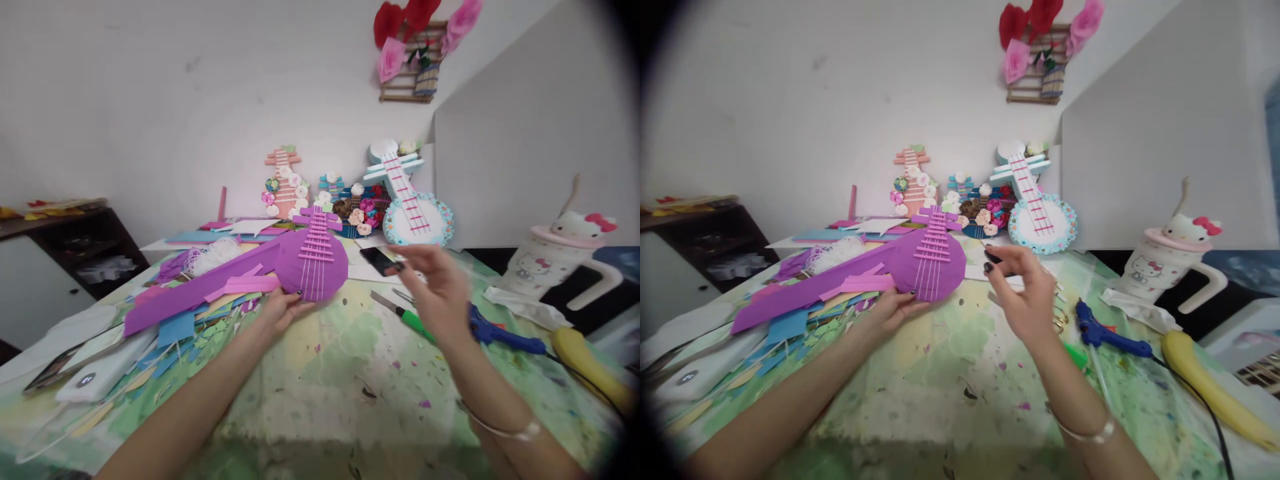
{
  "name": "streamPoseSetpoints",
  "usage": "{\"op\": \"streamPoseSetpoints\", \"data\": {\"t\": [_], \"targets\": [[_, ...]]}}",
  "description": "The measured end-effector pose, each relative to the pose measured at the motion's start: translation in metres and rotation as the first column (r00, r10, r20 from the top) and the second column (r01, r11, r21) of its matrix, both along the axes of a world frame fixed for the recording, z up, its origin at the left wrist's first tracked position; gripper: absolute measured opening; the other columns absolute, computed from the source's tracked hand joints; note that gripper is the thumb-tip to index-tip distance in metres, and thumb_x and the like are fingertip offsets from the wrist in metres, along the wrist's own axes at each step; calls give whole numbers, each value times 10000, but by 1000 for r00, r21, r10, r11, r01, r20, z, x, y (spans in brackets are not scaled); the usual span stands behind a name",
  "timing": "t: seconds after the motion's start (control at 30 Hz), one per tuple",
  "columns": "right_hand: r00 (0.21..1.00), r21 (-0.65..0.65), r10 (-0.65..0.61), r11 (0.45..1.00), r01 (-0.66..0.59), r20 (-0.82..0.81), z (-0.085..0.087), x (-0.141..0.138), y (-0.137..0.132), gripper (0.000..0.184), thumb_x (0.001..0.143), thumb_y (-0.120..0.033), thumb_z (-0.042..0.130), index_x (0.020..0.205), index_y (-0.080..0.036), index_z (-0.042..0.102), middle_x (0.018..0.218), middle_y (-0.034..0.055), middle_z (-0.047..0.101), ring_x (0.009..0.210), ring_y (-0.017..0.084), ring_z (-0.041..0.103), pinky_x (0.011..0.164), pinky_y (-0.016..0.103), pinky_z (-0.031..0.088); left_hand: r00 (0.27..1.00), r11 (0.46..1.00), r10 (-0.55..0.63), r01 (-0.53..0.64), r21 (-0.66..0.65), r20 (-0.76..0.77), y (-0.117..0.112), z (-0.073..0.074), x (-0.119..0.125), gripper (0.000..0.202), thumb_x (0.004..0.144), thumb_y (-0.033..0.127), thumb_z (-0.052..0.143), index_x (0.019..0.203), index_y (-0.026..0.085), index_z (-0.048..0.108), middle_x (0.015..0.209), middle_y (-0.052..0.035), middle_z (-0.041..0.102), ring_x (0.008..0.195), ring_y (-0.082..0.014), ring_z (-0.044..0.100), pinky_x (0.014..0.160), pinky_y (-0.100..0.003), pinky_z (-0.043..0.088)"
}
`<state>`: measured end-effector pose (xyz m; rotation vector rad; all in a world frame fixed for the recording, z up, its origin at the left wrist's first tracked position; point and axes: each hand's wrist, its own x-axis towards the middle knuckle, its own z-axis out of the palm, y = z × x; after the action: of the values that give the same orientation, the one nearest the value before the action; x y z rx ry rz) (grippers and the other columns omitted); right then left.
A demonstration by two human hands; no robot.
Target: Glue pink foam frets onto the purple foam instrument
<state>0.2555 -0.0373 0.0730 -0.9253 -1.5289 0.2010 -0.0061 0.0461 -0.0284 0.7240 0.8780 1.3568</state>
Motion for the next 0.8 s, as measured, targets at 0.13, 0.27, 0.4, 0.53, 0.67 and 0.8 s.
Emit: {"op": "streamPoseSetpoints", "data": {"t": [0.13,0.27,0.4,0.53,0.67,0.8], "targets": [[996,-296,-51,953,69,70,-56,-20,67,226,792,-292,538,980,-176,586,910,75,693,699,176,646,626,308,502,1000,999,8,-8,-42,6,23,-4,31,676,700,-112,469,1281,231,422,1352,-139,507,1025,-280,641,817,-541,571],[987,-381,-9,922,69,158,-99,-19,88,152,733,-257,544,864,-189,579,869,62,702,610,160,640,606,305,495,999,997,14,-16,-70,-34,38,-10,46,549,772,-64,489,1244,214,442,1248,-142,577,913,-225,675,772,-477,596],[978,-441,33,895,63,208,-111,-15,89,122,733,-230,517,835,-194,574,859,60,701,619,151,642,610,294,497,988,996,49,-59,-65,-144,54,-16,48,371,837,20,537,1163,193,497,1141,-93,618,828,-144,667,742,-331,595],[959,-472,143,882,-12,243,-115,-18,91,141,737,-194,522,857,-200,596,842,39,704,690,146,655,650,277,507,937,996,15,-43,-73,-348,72,-21,49,288,888,262,562,1148,142,543,1084,-79,610,867,-166,629,722,-342,561],[944,-474,182,880,-31,277,-115,-17,92,148,741,-192,543,875,-191,607,819,47,703,680,156,654,654,293,512,779,999,23,-42,-15,-626,81,-12,32,298,889,318,555,1122,132,561,1078,-80,606,902,-181,613,769,-379,535],[940,-453,172,891,-22,293,-112,-14,90,159,763,-189,519,901,-192,599,913,69,704,756,168,664,678,311,513,535,977,196,-36,210,-822,75,5,-19,228,748,258,698,944,166,627,1054,-102,633,1074,-265,553,892,-409,457]]}}
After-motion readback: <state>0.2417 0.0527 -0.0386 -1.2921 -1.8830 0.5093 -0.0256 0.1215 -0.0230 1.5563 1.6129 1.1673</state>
